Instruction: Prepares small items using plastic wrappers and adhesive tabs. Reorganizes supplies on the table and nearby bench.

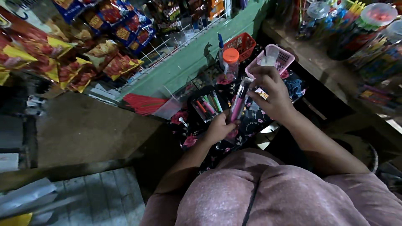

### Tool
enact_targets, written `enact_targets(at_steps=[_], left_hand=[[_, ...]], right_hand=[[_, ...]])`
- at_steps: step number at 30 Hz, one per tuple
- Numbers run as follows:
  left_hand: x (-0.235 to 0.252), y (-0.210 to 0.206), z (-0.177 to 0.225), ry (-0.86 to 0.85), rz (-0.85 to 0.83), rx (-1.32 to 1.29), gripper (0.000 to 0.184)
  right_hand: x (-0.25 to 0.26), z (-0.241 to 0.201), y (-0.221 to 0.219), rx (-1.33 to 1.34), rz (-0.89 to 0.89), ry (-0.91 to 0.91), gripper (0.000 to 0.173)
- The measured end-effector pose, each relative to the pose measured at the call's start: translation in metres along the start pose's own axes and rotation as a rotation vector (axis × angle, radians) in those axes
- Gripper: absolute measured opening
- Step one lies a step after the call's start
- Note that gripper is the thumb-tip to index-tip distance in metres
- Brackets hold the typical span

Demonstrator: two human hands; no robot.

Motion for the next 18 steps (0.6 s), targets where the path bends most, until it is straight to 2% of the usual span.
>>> enact_targets(at_steps=[2,6,11,14,18], left_hand=[[0.002,0.003,-0.001,0.002,0.041,0.052,0.034],[0.003,0.006,0.000,-0.062,0.085,0.101,0.034],[0.004,0.007,0.000,-0.123,0.049,0.049,0.038],[0.004,0.008,0.000,-0.128,0.024,0.003,0.038],[0.012,0.019,0.002,-0.262,0.119,-0.117,0.046]], right_hand=[[-0.008,-0.002,-0.006,-0.082,-0.049,0.031,0.017],[-0.016,0.007,-0.021,-0.124,-0.159,0.021,0.019],[-0.015,0.010,-0.027,-0.080,-0.128,-0.003,0.008],[-0.015,0.010,-0.030,-0.072,-0.126,0.013,0.008],[-0.015,0.010,-0.031,-0.061,-0.123,0.029,0.011]])
Point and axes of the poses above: each hand's wrist, its own x-axis towards the middle knuckle, its own y-axis out of the back of the hand, z = x × y, the point moved 8 cm from there along x, towards the middle knuckle, and after that the axes turned 10 degrees about z, right-handed, at the moved point
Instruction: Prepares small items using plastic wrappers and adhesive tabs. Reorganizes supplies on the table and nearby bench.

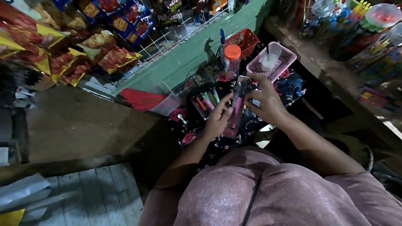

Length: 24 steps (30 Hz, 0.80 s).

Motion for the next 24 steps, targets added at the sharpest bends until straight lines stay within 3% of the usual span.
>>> enact_targets(at_steps=[6,10,16,24], left_hand=[[0.012,0.007,0.011,-0.099,-0.007,-0.043,0.024],[0.014,0.010,0.019,-0.226,-0.024,0.078,0.013],[0.012,0.007,0.037,-0.452,0.010,0.196,0.012],[0.008,-0.002,0.049,-0.468,0.005,0.016,0.016]], right_hand=[[-0.001,-0.001,-0.002,0.021,-0.069,0.008,0.010],[-0.003,-0.009,-0.001,-0.003,-0.073,0.070,0.012],[-0.005,-0.023,0.008,-0.088,-0.073,0.167,0.014],[-0.004,-0.023,0.023,0.058,-0.016,0.158,0.013]])
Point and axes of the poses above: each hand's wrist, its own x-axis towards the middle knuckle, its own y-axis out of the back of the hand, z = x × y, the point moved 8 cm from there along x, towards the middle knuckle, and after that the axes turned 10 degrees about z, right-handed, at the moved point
